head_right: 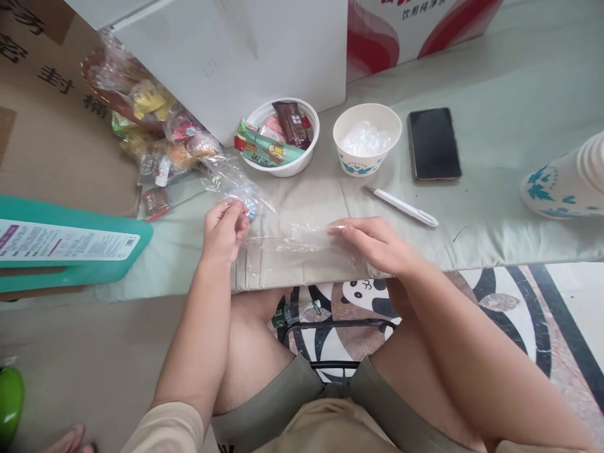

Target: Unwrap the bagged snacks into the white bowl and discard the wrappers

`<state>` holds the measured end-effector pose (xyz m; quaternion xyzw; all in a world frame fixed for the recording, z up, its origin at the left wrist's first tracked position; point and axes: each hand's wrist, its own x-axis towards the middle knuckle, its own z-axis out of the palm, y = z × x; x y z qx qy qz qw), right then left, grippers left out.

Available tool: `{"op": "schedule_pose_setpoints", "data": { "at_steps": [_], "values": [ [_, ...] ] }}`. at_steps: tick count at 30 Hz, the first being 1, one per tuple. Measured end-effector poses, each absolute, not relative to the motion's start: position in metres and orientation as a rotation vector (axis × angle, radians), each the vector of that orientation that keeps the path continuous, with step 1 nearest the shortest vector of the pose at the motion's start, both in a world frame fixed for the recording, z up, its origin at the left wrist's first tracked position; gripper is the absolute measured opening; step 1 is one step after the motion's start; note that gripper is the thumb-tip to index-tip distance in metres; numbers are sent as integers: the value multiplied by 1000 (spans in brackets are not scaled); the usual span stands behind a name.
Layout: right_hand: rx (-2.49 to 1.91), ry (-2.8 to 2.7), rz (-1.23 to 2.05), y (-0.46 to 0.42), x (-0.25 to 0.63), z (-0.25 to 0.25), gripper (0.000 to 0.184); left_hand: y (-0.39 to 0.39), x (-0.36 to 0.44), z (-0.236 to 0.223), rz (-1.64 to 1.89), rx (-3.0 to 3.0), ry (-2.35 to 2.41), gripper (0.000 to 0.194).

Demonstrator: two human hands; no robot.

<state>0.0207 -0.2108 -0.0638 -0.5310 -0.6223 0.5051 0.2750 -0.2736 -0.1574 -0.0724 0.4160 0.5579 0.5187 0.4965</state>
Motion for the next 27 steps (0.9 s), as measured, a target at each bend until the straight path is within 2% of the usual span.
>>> {"op": "schedule_pose_setpoints", "data": {
  "at_steps": [3,8,11,14,18,23,25,27],
  "values": [
    [-1437,-1375,1437,-211,26,-65,37,-158,-281,-74,1284,1086,1307,35],
    [-1507,-892,1291,-206,26,-70,44,-161,-287,-75,1121,1174,1208,44],
    [-1535,-923,1285,-204,29,-71,40,-160,-290,-76,1078,1180,1196,44],
    [-1500,-1151,1398,-206,31,-70,32,-159,-293,-76,1118,1069,1216,47],
    [-1428,-1405,1532,-208,24,-68,32,-159,-299,-75,1096,1014,1264,48],
    [-1447,-1133,1567,-205,18,-68,33,-164,-304,-75,949,1073,1354,47],
    [-1405,-1021,1587,-204,20,-68,38,-167,-306,-72,963,1085,1328,49],
    [-1342,-967,1582,-203,22,-68,36,-170,-307,-66,1037,1065,1244,50]
  ]
}}
